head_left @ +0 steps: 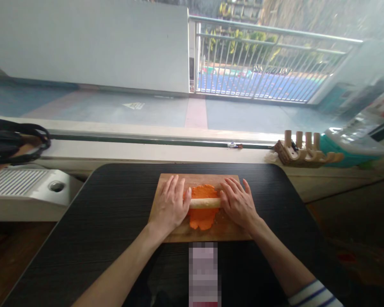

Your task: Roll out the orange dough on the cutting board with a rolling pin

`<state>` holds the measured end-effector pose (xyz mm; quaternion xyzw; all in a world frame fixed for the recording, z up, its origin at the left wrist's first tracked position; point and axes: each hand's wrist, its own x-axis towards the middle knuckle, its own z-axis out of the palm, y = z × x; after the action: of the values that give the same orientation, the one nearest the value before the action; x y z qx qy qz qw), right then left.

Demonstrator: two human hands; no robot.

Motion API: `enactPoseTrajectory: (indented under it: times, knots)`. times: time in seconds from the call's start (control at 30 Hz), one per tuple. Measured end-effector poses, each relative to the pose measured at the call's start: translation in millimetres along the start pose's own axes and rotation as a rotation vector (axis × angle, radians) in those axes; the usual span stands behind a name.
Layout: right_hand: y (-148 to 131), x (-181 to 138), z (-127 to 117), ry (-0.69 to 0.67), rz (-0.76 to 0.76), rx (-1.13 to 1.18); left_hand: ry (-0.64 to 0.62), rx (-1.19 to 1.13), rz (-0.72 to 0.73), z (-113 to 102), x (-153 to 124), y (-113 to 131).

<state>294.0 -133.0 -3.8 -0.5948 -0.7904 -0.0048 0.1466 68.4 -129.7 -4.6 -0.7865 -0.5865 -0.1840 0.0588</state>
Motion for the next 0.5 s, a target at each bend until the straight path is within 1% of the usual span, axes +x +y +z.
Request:
enactPoseTrajectory:
  times: [0.1, 0.2, 0.3, 0.5]
  knots:
    - [1, 11, -2, -0.04, 0.015, -0.007, 0.001, -0.044, -0.022, 0, -16, 9]
    - [3, 25, -2, -0.084, 0.004, -0.012, 0.018, -0.051, -0.068, 4, -25, 14]
    - [4, 39, 0, -0.114, -0.024, -0.021, 0.023, -0.046, -0.108, 9, -23, 13]
    - [2, 67, 4, -0.17, -0.04, -0.018, 0.022, -0.073, -0.147, 11, -10, 6]
